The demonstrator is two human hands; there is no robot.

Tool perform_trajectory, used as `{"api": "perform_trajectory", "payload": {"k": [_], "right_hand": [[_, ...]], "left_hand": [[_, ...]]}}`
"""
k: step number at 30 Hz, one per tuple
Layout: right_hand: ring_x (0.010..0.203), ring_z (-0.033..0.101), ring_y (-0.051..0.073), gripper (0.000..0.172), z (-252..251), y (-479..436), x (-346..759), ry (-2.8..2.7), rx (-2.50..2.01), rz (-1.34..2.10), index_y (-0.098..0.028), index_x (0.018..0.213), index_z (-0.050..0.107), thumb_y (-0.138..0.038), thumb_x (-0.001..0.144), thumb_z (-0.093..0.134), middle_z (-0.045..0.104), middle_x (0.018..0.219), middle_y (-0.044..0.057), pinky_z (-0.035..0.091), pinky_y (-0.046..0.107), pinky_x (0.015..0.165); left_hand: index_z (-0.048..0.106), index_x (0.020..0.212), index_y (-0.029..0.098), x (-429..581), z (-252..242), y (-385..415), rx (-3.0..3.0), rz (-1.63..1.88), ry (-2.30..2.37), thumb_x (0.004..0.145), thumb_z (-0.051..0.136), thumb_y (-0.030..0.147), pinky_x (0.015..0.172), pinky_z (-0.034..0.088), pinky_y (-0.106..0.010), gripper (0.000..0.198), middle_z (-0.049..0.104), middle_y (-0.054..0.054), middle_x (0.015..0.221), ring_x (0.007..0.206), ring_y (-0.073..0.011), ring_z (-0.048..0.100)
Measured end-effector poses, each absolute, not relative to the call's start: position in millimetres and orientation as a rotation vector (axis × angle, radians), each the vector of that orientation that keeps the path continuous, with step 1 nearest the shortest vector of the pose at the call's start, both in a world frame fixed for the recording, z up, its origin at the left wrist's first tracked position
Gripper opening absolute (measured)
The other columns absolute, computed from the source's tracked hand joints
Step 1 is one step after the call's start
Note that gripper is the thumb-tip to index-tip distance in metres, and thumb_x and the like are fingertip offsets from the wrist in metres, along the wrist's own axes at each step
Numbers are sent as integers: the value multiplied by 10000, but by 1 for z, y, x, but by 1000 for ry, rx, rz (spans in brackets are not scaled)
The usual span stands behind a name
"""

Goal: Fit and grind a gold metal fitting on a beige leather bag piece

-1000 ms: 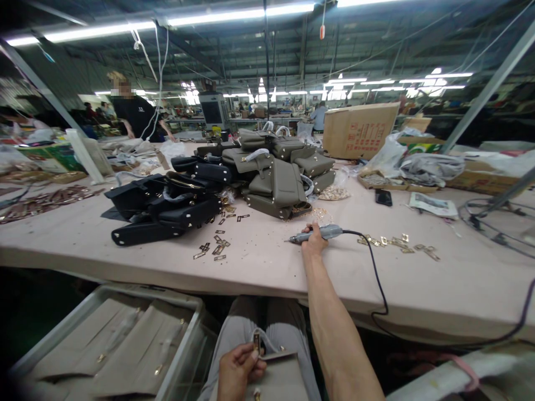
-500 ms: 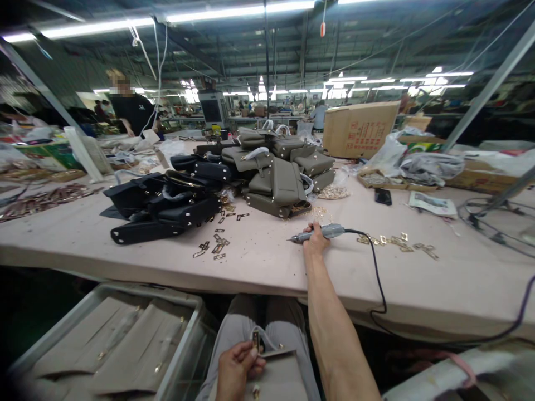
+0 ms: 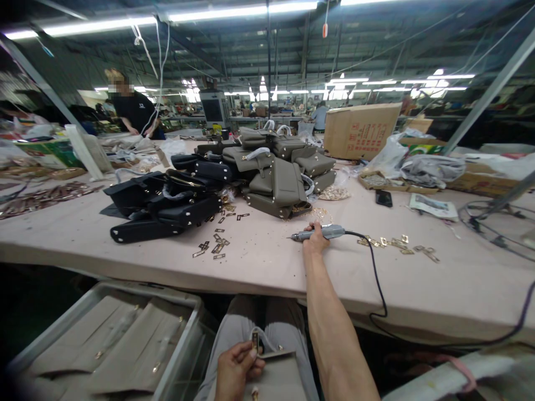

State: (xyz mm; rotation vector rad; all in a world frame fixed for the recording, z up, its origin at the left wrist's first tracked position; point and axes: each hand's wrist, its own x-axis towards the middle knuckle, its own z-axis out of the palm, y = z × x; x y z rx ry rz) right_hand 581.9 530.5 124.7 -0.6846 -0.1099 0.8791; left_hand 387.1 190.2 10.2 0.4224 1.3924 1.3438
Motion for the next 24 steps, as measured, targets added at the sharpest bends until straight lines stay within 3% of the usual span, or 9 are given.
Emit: {"api": "perform_trajectory", "payload": {"k": [13, 24], "right_hand": [[516, 554, 104, 417, 122, 532, 575, -162, -730, 860, -190, 821, 495, -374, 735, 859, 637, 736, -13, 531, 248, 431], [505, 536, 83, 409, 124, 530, 582, -136, -716, 885, -200, 784, 459, -340, 768, 843, 622, 720, -30, 518, 220, 426]], "left_hand": [[736, 839, 79, 387, 3, 194, 424, 1329, 1387, 472, 927, 592, 479, 564, -269, 659, 773, -191, 798, 548, -223, 713], [730, 846, 84, 387, 12, 193, 411, 1340, 1396, 496, 928, 552, 470, 552, -258, 617, 773, -170, 768, 533, -210, 703]]}}
